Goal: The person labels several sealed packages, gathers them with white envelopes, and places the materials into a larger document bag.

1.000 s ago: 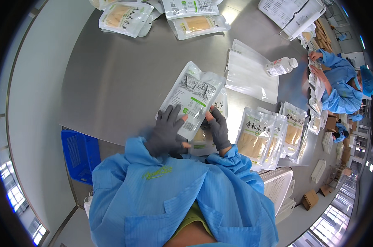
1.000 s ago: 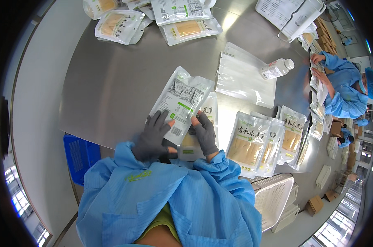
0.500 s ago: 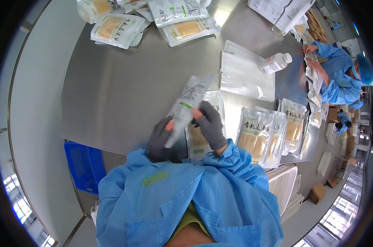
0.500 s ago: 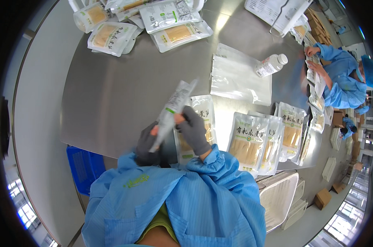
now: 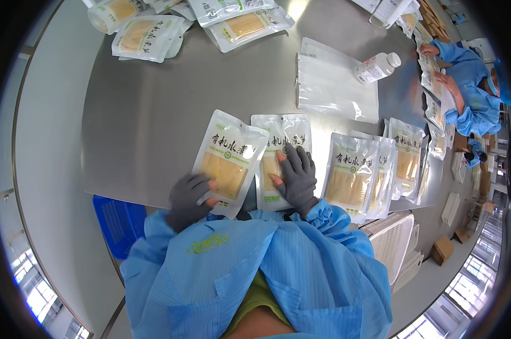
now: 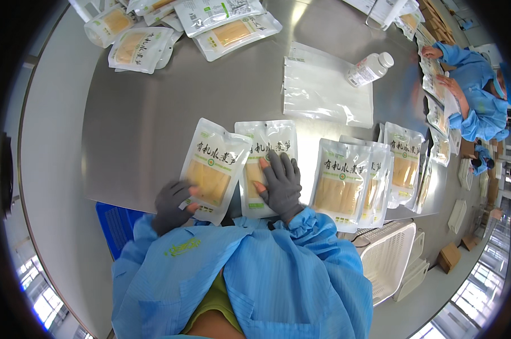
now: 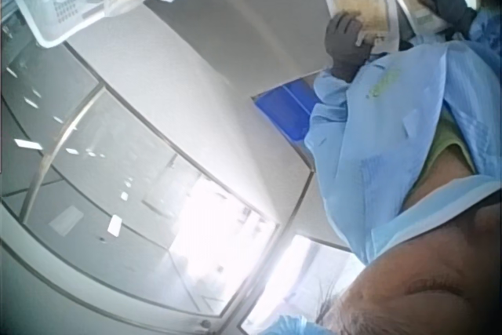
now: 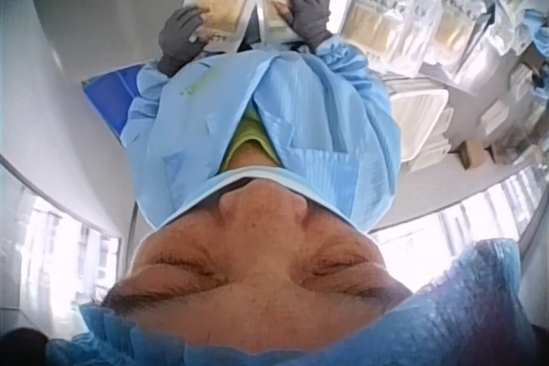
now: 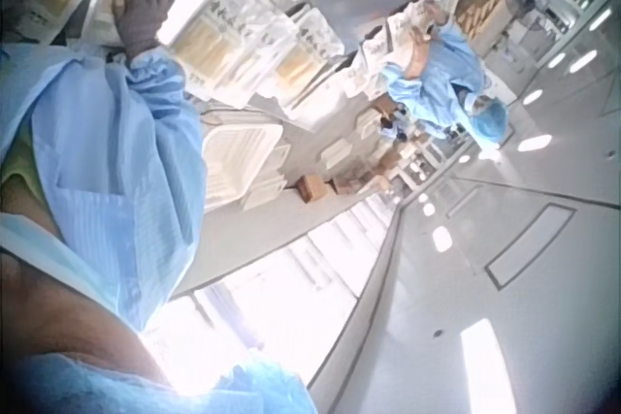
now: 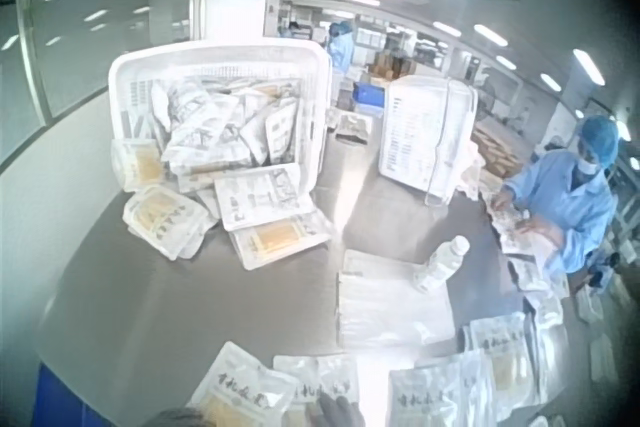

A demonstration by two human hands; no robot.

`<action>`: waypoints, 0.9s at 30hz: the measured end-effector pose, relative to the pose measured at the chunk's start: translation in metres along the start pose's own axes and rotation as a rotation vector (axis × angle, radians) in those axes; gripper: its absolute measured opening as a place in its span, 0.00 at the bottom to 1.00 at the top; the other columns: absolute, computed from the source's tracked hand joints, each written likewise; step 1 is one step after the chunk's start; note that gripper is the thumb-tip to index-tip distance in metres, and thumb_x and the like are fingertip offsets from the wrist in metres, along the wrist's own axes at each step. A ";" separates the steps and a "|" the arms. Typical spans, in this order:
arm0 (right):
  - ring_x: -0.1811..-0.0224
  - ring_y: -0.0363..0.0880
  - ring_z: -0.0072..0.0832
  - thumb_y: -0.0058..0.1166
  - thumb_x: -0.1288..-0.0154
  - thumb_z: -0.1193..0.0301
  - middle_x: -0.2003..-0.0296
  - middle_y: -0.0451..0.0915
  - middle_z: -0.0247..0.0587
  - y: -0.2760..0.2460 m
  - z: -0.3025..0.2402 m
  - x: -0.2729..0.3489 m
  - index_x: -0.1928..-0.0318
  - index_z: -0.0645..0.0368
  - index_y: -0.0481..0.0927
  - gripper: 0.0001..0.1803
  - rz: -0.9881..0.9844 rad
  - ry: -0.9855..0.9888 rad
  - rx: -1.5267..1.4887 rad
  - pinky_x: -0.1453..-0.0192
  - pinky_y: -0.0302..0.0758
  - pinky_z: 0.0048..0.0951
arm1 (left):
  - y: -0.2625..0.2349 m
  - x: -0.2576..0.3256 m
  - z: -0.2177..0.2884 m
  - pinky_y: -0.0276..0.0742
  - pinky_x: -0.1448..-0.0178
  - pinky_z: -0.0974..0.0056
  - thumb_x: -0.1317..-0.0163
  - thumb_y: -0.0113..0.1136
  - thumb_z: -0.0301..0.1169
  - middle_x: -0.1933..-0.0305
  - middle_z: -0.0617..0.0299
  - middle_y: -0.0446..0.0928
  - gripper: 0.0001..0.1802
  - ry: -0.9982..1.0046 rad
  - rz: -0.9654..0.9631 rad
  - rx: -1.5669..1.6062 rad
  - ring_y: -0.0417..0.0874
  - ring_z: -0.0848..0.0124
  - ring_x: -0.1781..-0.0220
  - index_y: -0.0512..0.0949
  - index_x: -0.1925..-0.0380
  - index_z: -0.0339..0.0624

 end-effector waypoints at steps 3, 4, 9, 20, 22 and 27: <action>0.41 0.66 0.52 0.54 0.42 0.52 0.40 0.68 0.50 -0.006 0.003 0.005 0.42 0.57 0.73 0.31 0.004 0.001 0.000 0.37 0.61 0.53 | 0.017 -0.080 0.038 0.53 0.29 0.40 0.49 0.62 0.55 0.39 0.48 0.70 0.36 0.327 -0.134 -0.230 0.69 0.49 0.37 0.75 0.46 0.42; 0.41 0.66 0.52 0.54 0.42 0.52 0.40 0.68 0.51 -0.009 0.006 0.007 0.43 0.57 0.73 0.31 0.001 -0.001 0.004 0.37 0.61 0.53 | 0.026 -0.091 0.031 0.50 0.28 0.40 0.49 0.62 0.55 0.37 0.48 0.68 0.37 0.284 -0.140 -0.276 0.67 0.50 0.35 0.75 0.45 0.41; 0.42 0.67 0.50 0.54 0.41 0.53 0.42 0.70 0.52 -0.023 0.011 0.002 0.43 0.60 0.73 0.31 0.016 0.019 -0.028 0.37 0.62 0.51 | 0.055 -0.119 0.006 0.39 0.26 0.38 0.51 0.63 0.56 0.32 0.49 0.61 0.42 0.038 -0.107 -0.378 0.58 0.51 0.29 0.70 0.41 0.41; 0.41 0.70 0.45 0.57 0.43 0.56 0.46 0.74 0.48 0.026 0.032 -0.073 0.46 0.56 0.75 0.27 -0.218 0.081 -0.095 0.40 0.67 0.46 | 0.049 -0.139 0.004 0.57 0.32 0.42 0.53 0.66 0.51 0.39 0.47 0.68 0.40 0.017 -0.086 -0.352 0.67 0.48 0.37 0.72 0.42 0.41; 0.48 0.76 0.42 0.57 0.43 0.59 0.54 0.78 0.43 0.032 0.057 -0.088 0.50 0.50 0.78 0.20 -0.389 0.193 -0.291 0.49 0.75 0.43 | 0.037 -0.147 -0.003 0.68 0.40 0.51 0.53 0.67 0.42 0.45 0.52 0.73 0.31 0.024 -0.064 -0.291 0.73 0.51 0.44 0.76 0.48 0.41; 0.62 0.76 0.38 0.58 0.48 0.73 0.64 0.80 0.32 -0.061 0.157 -0.169 0.63 0.47 0.80 0.10 0.437 0.254 -0.092 0.61 0.75 0.38 | 0.018 -0.205 -0.016 0.73 0.49 0.57 0.50 0.64 0.31 0.55 0.55 0.77 0.21 -0.015 0.140 -0.136 0.76 0.55 0.52 0.77 0.53 0.42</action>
Point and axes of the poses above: each hand's wrist, its own x-axis away from the middle knuckle, its own y-axis out of the palm, z = x × y, the point moved 9 cm from there along -x, towards the middle knuckle
